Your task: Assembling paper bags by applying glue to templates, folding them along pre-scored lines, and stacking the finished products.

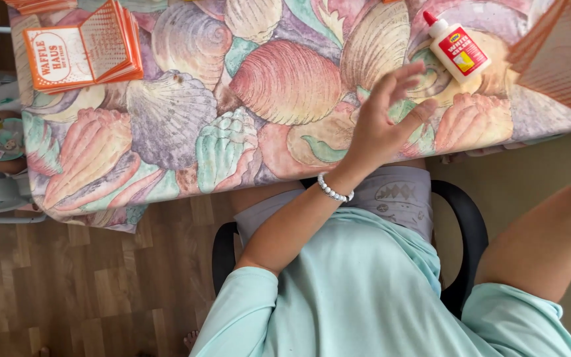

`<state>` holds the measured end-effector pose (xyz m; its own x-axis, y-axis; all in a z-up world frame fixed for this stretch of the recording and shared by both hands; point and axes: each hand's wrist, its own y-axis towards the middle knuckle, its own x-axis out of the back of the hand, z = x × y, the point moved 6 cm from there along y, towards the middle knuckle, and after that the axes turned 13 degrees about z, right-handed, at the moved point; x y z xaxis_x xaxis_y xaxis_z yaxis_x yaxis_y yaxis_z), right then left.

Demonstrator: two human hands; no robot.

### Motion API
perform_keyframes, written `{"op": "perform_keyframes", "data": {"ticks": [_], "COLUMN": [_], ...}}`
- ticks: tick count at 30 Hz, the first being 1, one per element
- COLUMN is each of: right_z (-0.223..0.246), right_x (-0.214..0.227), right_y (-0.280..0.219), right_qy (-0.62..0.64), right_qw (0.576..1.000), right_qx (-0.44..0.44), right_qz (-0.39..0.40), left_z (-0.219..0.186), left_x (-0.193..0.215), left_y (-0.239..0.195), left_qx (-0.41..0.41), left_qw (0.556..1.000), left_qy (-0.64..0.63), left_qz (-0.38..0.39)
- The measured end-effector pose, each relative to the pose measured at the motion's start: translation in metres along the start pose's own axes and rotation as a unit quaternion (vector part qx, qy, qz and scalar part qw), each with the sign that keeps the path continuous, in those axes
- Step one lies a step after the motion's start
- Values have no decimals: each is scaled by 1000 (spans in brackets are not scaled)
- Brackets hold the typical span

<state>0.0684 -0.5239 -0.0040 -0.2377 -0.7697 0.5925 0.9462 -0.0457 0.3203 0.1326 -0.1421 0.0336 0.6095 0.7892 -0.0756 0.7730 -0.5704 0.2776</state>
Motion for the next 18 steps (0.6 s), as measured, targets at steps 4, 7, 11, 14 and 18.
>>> {"op": "perform_keyframes", "data": {"ticks": [4,7,11,14,18], "right_z": [179,198,173,173,167], "right_x": [-85,-150,-205,-209,-203], "right_y": [23,47,47,49,49], "right_qy": [202,261,347,334,368], "right_qw": [973,956,936,940,925], "right_qx": [95,130,33,55,8], "right_qz": [-65,36,43,-37,-90], "left_z": [-45,-48,-16,-15,-17], "left_x": [21,35,41,43,41], "left_y": [-6,-7,-7,-9,-4], "left_qx": [-115,-83,15,0,9], "left_qw": [991,987,992,987,988], "left_qy": [65,126,88,116,104], "left_qz": [-16,-55,-87,-109,-111]}}
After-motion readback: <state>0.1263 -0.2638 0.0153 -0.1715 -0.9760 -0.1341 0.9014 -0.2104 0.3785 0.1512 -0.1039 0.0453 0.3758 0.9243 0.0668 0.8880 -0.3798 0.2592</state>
